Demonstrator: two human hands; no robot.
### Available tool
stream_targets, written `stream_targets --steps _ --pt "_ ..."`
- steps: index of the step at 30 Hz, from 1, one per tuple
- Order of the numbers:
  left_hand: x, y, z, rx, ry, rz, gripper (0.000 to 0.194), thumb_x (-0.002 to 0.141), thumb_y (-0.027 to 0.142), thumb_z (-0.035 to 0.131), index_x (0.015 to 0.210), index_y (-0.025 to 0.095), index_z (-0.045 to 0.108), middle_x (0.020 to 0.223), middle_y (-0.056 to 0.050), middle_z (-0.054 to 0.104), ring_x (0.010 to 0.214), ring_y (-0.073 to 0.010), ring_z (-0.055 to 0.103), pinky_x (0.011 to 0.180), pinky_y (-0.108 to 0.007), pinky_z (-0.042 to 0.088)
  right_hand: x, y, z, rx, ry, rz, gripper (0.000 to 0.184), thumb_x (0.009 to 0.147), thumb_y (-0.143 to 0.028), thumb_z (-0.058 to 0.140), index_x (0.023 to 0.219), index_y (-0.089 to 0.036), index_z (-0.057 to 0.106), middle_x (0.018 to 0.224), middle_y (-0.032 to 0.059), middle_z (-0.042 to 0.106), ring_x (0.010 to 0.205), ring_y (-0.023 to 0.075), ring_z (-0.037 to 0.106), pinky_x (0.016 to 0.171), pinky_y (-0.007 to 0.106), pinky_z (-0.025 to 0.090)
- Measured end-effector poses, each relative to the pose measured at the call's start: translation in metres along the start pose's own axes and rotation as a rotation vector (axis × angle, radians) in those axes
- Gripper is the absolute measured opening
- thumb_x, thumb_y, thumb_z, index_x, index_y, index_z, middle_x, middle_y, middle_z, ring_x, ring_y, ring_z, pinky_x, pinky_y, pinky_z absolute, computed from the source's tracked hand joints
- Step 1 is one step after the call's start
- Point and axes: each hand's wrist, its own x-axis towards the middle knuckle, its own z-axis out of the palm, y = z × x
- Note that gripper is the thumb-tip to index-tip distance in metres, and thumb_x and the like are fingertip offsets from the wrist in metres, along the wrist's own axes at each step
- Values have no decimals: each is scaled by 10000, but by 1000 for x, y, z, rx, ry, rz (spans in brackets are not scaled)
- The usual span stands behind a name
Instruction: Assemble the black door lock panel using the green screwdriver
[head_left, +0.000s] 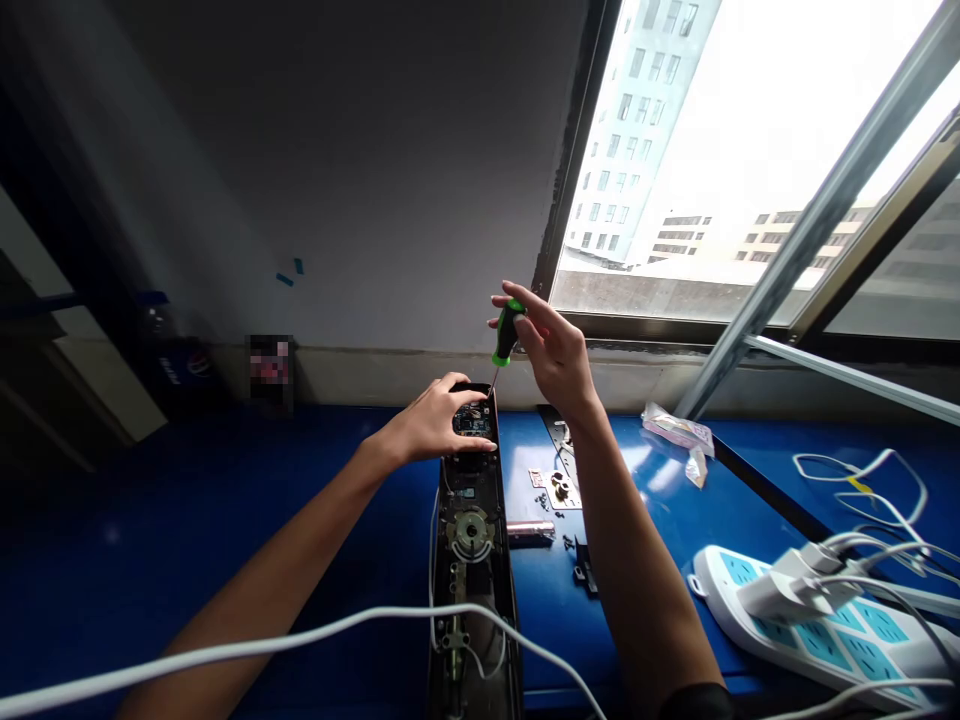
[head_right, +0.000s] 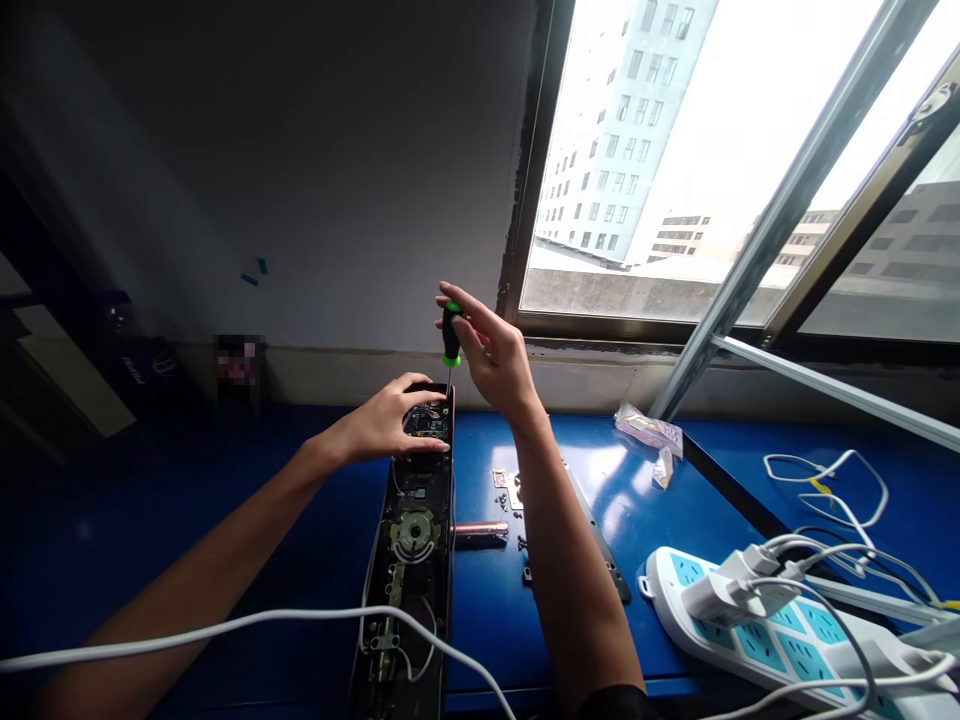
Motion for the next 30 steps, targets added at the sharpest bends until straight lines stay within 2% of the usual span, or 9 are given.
stream_targets --steps 4,6,8,10,13,15,20,25,30 --pt "-1 3 -2 -6 -9 -31 893 729 772 756 1448 259 626 1580 -152 416 1437 -412 458 1188 -543 436 0 -1 0 -80 99 -16 340 886 -386 763 1223 -336 753 1118 41 678 963 199 682 790 364 639" --pt "-1 3 -2 -6 -8 -30 907 722 775 760 1454 258 622 1580 -152 420 1442 -414 452 1191 -549 434 0 -2 0 -74 106 -44 309 926 -381 718 1230 -341 758 1141 50 669 1000 200 680 808 363 633" --pt "-2 4 -2 -8 -4 -24 911 724 774 760 1459 255 617 1578 -154 428 1442 -414 455 1189 -552 438 1 -3 -1 28 38 -43 348 1009 -354 595 1340 -345 700 1227 56 691 1093 215 695 913 409 626" --pt "-2 3 -2 -9 0 -23 905 725 765 765 1455 249 620 1574 -157 436 1434 -413 466 1183 -549 446 0 -3 -3 107 -11 -11 372 1023 -339 569 1381 -337 671 1256 52 717 1127 228 708 963 448 620" --pt "-1 3 -2 -10 7 -28 895 716 754 780 1439 248 635 1570 -156 447 1423 -412 483 1183 -540 448 0 -2 -5 14 69 5 327 906 -359 747 1231 -326 761 1132 44 727 1008 218 719 848 407 647" --pt "-1 3 -2 -9 14 -27 894 711 754 783 1436 251 638 1569 -152 450 1424 -412 484 1186 -537 445 1 -1 -6 -56 122 -19 300 879 -369 771 1176 -332 785 1105 44 699 981 208 704 805 382 641" --pt "-2 5 -3 -13 25 -21 894 706 746 794 1430 243 645 1562 -154 460 1405 -415 506 1177 -523 460 0 -2 -6 103 -10 25 410 998 -364 598 1401 -324 656 1262 59 714 1140 236 708 982 461 620" --pt "-3 6 -4 -5 29 -25 879 713 725 804 1428 237 647 1561 -152 461 1407 -410 504 1187 -517 450 0 -2 -2 -62 119 -7 314 870 -365 784 1184 -344 779 1114 46 659 979 204 681 817 378 636" --pt "-2 4 -3 -22 39 -4 886 716 750 785 1430 245 645 1543 -153 476 1403 -413 508 1171 -526 468 0 -2 1 107 -47 9 418 1029 -385 536 1439 -345 611 1363 59 655 1186 231 679 981 429 614"
